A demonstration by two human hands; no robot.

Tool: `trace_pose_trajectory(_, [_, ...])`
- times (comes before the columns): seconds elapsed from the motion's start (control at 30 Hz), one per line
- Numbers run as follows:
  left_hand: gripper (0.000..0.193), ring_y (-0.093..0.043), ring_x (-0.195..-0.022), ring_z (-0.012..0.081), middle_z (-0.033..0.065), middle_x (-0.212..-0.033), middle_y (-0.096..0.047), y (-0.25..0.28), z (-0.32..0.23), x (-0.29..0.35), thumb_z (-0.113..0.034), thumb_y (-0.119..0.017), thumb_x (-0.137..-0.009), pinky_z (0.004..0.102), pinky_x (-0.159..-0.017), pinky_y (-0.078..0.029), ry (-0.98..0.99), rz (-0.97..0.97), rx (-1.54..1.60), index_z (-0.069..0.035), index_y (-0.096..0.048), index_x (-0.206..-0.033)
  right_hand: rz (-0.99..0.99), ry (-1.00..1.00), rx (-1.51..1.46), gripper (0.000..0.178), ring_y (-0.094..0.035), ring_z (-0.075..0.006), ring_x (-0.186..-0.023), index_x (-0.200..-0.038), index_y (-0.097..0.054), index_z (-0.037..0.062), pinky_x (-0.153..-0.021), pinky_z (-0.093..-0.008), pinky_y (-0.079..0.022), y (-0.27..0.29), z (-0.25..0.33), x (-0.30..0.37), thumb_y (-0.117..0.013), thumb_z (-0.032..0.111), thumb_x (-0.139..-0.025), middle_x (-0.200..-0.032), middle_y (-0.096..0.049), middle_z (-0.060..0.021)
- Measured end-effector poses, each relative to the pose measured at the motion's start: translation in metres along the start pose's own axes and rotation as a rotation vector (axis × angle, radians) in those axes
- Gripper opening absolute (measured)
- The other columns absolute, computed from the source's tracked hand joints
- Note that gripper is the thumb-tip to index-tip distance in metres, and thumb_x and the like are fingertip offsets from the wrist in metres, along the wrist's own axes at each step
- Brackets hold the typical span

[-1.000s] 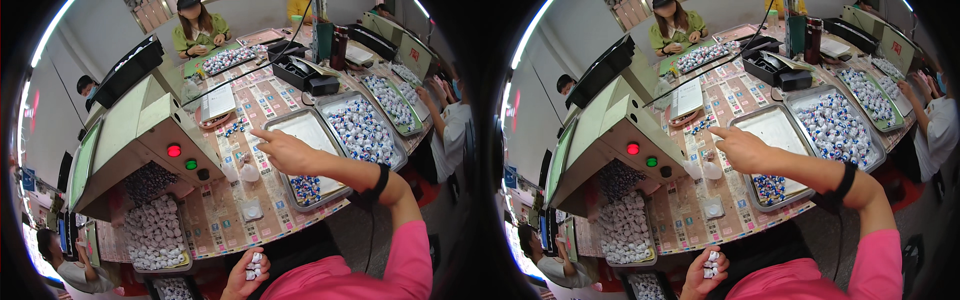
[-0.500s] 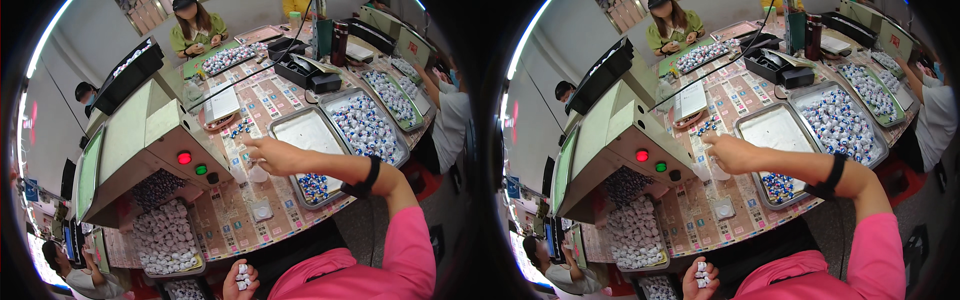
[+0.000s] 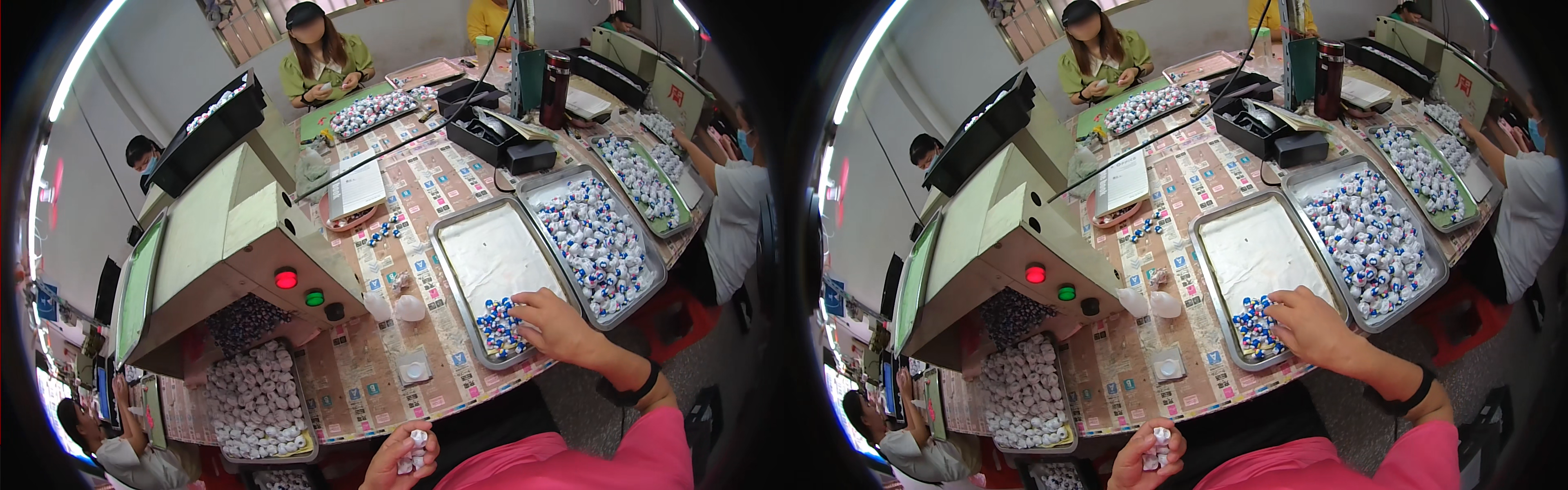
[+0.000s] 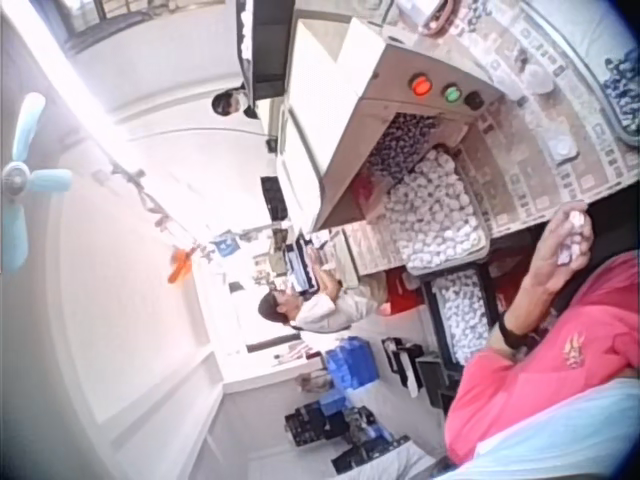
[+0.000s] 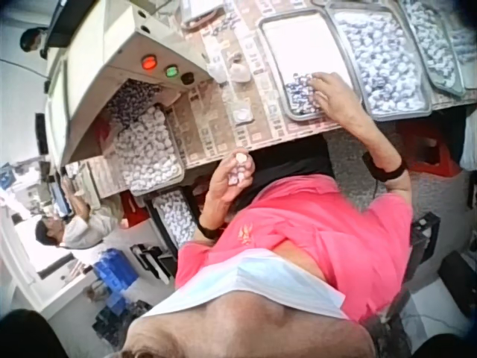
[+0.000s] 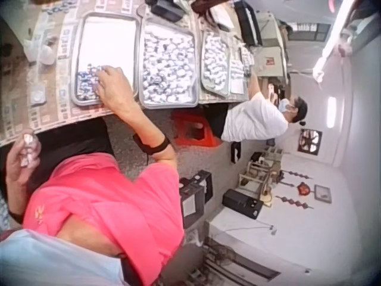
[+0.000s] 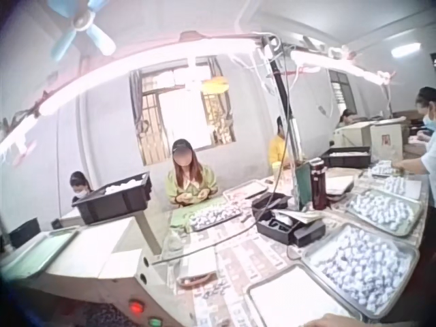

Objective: Manually assembling small plastic toy components and placing them in trays and bins.

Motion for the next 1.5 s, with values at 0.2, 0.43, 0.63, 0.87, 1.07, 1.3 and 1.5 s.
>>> trace_pose_trajectory(0.2, [0.030,-0.048,-0.072,0.0172,0.0124,-0.091,-0.054,-0.013,0.006,-0.015,-0.017,-0.056,-0.091,0.0233,-0.049,-0.039,0.043,0.059,-0.013,-0.005,-0.053,-0.118,-0.058,-0.021,-0.009,0.027,-0.053,-0.0325,-0.097,-0.104,-0.061,0.0054,-0.084,-0.0403,-0.046,-0.017,-0.010,0.006,-0.065,0.012,-0.078,-0.112,-0.054,-0.0140])
trace_pose_trajectory(0.43, [0.036,-0.049,-0.073,0.0170,0.0124,-0.094,-0.055,-0.016,0.014,-0.022,-0.015,-0.055,-0.091,0.0230,-0.050,-0.039,0.066,0.049,-0.052,-0.007,-0.050,-0.126,-0.151,-0.022,-0.069,0.017,-0.053,-0.0287,-0.090,-0.092,-0.063,0.0055,-0.079,-0.0380,-0.046,-0.024,-0.017,-0.003,-0.066,0.011,-0.077,-0.097,-0.056,-0.0095])
trace_pose_trajectory(0.63, [0.033,-0.046,-0.074,0.0170,0.0107,-0.091,-0.054,-0.023,0.015,-0.022,-0.020,-0.052,-0.093,0.0232,-0.051,-0.038,0.082,0.045,-0.110,-0.008,-0.051,-0.124,-0.169,-0.035,-0.088,0.017,-0.052,-0.0285,-0.090,-0.090,-0.063,0.0064,-0.079,-0.0374,-0.044,-0.030,-0.016,-0.005,-0.069,0.011,-0.074,-0.096,-0.056,-0.0090])
trace_pose_trajectory(0.87, [0.032,-0.045,-0.077,0.0181,0.0112,-0.090,-0.054,-0.013,0.016,-0.020,-0.023,-0.049,-0.095,0.0238,-0.052,-0.037,0.096,0.187,-0.049,-0.007,-0.050,-0.124,-0.153,0.016,-0.014,0.015,-0.052,-0.0282,-0.089,-0.089,-0.065,0.0074,-0.078,-0.0373,-0.046,-0.036,-0.012,-0.012,-0.067,0.011,-0.075,-0.091,-0.057,-0.0071])
trace_pose_trajectory(1.07, [0.035,-0.050,-0.073,0.0151,0.0089,-0.096,-0.056,-0.008,0.012,-0.011,-0.015,-0.054,-0.092,0.0220,-0.050,-0.039,0.015,0.053,-0.075,-0.007,-0.049,-0.126,-0.210,-0.021,-0.032,0.016,-0.055,-0.0299,-0.081,-0.090,-0.062,0.0064,-0.075,-0.0395,-0.046,-0.034,-0.011,-0.015,-0.066,0.010,-0.075,-0.084,-0.059,-0.0096])
trace_pose_trajectory(1.3, [0.034,-0.045,-0.077,0.0166,0.0093,-0.092,-0.056,0.016,0.006,-0.008,-0.027,-0.049,-0.096,0.0237,-0.052,-0.037,0.044,0.089,0.017,-0.007,-0.053,-0.123,-0.240,-0.135,-0.472,0.015,-0.062,-0.0246,-0.076,-0.095,-0.062,0.0029,-0.065,-0.0316,-0.050,-0.026,0.007,-0.013,-0.063,0.006,-0.081,-0.088,-0.062,-0.0115])
trace_pose_trajectory(1.5, [0.029,-0.050,-0.075,0.0150,0.0094,-0.100,-0.057,0.012,0.003,-0.010,-0.019,-0.050,-0.096,0.0227,-0.053,-0.042,0.015,0.106,0.120,-0.004,-0.050,-0.121,-0.216,-0.051,-0.631,0.019,-0.063,-0.0189,-0.080,-0.100,-0.065,0.0020,-0.069,-0.0277,-0.052,-0.027,0.027,-0.013,-0.062,0.003,-0.082,-0.095,-0.062,-0.0107])
Point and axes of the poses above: each hand's wrist, its own x-axis away from the middle knuckle, its own y-axis out of the back of the hand, z = x × y, the point moved 3 cm from there along -x, towards the middle knuckle
